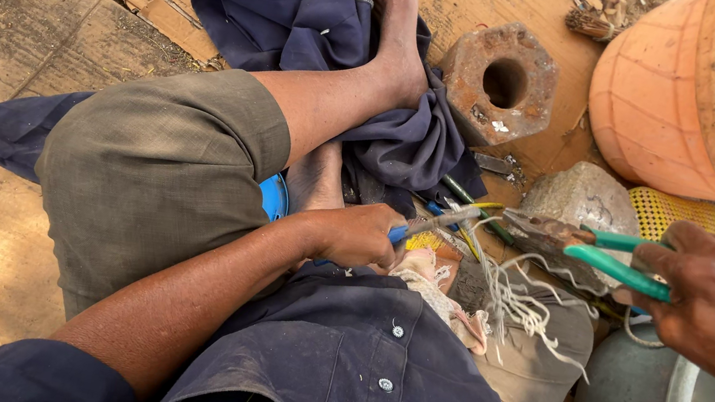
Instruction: The person sits on the ground and uses pliers to strip insulation from a bundle of white wires. They repeatedly pull the insulation off the wire ends and gather the stripped wires in their hand.
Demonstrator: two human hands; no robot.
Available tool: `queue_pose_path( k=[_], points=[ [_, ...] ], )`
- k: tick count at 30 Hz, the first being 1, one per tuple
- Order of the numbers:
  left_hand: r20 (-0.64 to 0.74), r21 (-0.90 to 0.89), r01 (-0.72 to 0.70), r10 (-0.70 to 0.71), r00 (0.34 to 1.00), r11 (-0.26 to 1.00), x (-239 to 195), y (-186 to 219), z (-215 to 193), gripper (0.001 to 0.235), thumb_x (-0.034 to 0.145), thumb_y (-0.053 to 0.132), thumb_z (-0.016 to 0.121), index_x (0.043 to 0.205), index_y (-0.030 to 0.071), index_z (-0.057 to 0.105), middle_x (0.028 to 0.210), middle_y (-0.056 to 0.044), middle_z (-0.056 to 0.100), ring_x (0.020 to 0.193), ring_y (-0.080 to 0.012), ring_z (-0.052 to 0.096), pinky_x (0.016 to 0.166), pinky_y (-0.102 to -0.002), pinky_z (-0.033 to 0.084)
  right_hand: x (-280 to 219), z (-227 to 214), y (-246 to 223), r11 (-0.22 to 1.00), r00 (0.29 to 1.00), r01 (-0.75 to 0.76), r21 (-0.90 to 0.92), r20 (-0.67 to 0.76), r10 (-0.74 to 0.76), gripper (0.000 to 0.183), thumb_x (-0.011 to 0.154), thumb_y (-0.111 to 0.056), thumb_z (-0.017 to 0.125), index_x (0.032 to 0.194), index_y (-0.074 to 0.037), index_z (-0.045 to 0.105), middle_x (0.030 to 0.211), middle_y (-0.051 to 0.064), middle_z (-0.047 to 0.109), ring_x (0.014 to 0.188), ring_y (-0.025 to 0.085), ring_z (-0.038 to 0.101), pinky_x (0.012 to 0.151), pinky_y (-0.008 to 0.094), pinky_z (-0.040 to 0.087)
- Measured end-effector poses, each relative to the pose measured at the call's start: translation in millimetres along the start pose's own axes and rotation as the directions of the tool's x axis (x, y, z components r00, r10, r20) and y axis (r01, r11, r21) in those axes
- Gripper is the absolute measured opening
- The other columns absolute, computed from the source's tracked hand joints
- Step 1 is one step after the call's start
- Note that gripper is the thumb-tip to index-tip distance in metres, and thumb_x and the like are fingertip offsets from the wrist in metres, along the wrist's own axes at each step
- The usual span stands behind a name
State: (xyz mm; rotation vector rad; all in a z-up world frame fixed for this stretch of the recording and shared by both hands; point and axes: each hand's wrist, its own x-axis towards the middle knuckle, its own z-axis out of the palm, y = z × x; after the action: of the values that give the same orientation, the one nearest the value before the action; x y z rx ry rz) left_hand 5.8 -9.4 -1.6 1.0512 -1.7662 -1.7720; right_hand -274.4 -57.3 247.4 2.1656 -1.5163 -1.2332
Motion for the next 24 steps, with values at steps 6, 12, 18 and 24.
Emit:
queue_pose_path(
  k=[6, 12, 18, 24],
  points=[
    [-0.394, 0.037, 0.109, -0.086, 0.915, 0.993, 21.9, -16.8, 11.2, 0.027, 0.075, 0.012, 0.063, 0.093, -0.007, 0.068, 0.090, -0.027, 0.070, 0.087, -0.0385, 0.071, 0.080, -0.046, 0.055, -15.1, -6.8, -44.8, 0.995, 0.967, 0.092, 0.049, -0.244, -0.078, 0.030, 0.085, -0.032, 0.068, 0.113, -0.024, 0.073, 0.093, 0.009, 0.058, 0.078, 0.025, 0.069, 0.071, 0.044, 0.058],
    [-0.439, -0.282, 0.329, -0.426, 0.791, 0.901, 33.0, -32.2, 18.9, 0.029, 0.079, 0.014, 0.064, 0.093, -0.012, 0.069, 0.091, -0.033, 0.070, 0.087, -0.0406, 0.073, 0.079, -0.047, 0.056, -17.6, 30.3, -123.7, 0.934, 0.902, 0.195, 0.299, -0.429, -0.051, 0.035, 0.081, -0.032, 0.070, 0.112, -0.015, 0.071, 0.088, 0.015, 0.057, 0.075, 0.035, 0.067, 0.062, 0.048, 0.056],
    [-0.153, -0.875, 0.198, -0.641, 0.753, 0.442, 36.1, -29.5, 27.9, 0.012, 0.085, 0.010, 0.065, 0.077, 0.008, 0.058, 0.067, -0.006, 0.049, 0.049, -0.0177, 0.045, 0.039, -0.037, 0.039, 13.1, 100.9, -176.5, 0.713, 0.970, 0.133, 0.689, -0.237, 0.047, 0.027, 0.089, -0.032, 0.071, 0.099, -0.007, 0.072, 0.092, 0.019, 0.060, 0.084, 0.042, 0.064, 0.073, 0.051, 0.050],
    [-0.031, -0.950, 0.071, -0.319, 0.947, 0.304, 20.7, -23.5, 20.1, 0.014, 0.088, 0.008, 0.060, 0.079, 0.006, 0.049, 0.065, -0.003, 0.047, 0.047, -0.0101, 0.044, 0.036, -0.030, 0.039, 57.1, 189.1, -155.4, 0.296, 0.999, 0.050, 0.954, -0.047, -0.019, 0.033, 0.092, -0.034, 0.070, 0.095, -0.001, 0.074, 0.080, 0.018, 0.076, 0.077, 0.029, 0.067, 0.076, 0.041, 0.054]
  ],
)
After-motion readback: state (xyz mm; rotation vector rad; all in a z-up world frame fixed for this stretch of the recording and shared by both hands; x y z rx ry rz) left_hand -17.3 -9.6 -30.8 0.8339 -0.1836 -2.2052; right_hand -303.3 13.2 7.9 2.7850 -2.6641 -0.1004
